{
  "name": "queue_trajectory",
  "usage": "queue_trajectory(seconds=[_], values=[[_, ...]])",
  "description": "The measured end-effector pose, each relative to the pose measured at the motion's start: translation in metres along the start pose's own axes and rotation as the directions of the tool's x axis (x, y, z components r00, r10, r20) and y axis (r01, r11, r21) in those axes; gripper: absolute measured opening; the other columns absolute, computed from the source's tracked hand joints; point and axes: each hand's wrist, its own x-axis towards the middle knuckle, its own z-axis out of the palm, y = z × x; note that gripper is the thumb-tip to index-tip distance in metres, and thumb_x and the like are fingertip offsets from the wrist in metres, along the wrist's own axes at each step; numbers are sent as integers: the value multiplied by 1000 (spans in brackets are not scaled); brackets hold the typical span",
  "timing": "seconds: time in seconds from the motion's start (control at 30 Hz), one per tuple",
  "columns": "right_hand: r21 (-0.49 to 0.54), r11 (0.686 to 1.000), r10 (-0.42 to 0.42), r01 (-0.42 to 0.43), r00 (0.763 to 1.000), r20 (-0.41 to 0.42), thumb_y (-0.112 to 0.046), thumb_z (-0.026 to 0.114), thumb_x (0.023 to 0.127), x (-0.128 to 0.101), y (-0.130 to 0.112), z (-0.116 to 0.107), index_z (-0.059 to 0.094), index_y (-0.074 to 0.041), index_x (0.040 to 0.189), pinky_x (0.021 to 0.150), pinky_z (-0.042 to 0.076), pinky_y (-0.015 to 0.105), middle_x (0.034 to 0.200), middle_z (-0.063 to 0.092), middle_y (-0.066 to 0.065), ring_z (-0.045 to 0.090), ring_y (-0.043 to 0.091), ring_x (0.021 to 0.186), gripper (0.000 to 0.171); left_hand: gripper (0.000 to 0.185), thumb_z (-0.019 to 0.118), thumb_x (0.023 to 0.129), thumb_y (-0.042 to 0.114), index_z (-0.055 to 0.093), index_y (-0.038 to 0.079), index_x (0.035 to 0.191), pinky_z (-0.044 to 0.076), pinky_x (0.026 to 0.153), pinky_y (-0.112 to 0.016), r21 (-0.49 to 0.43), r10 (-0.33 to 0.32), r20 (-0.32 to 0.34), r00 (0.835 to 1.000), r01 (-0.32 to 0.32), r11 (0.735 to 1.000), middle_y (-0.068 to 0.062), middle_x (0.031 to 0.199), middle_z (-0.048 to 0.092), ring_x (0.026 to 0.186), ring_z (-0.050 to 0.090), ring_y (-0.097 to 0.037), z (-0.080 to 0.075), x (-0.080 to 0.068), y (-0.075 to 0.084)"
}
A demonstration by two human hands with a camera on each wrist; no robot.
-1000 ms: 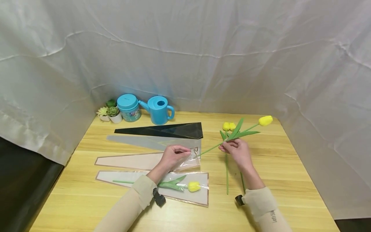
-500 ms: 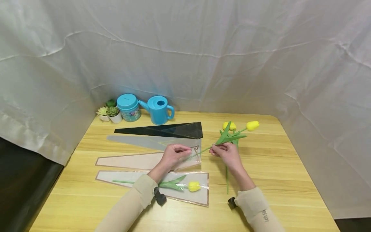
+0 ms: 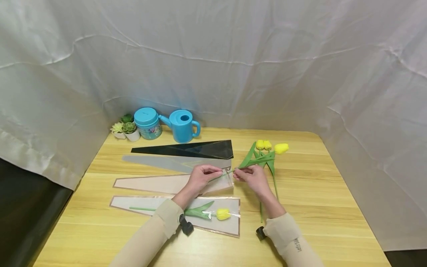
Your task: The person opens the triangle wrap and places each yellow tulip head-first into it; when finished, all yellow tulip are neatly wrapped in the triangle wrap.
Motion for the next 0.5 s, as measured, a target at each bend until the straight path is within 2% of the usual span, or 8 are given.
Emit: queue_trajectory(seconds=[0.13, 0.37, 0.5], values=[[-7, 1000, -17, 17, 1000, -5, -5, 69, 99, 1, 1, 5, 71, 10, 112, 87, 62, 42, 104, 76, 26, 77, 32, 94, 20, 20, 85, 87, 22, 83, 10, 103, 58, 84, -25, -16, -3, -5, 1000, 3, 1000, -2, 101, 81, 97, 73, -14, 1, 1, 2], [-43, 999, -29, 28, 1000, -12, -7, 71, 98, 3, 4, 12, 74, 7, 109, 80, 63, 32, 101, 78, 21, 77, 21, 89, 18, 20, 85, 87, 23, 83, 11, 103, 58, 81, -25, -38, 30, -8, 1000, -30, 999, -2, 101, 81, 96, 73, -16, 1, 1, 5], [-72, 997, -37, 37, 999, -8, -9, 72, 97, 0, -1, 15, 74, 7, 109, 79, 63, 31, 101, 78, 22, 77, 25, 90, 20, 19, 85, 88, 23, 83, 11, 102, 58, 82, -26, -38, 48, -11, 999, -49, 998, -2, 100, 81, 96, 73, -16, 2, 2, 7]])
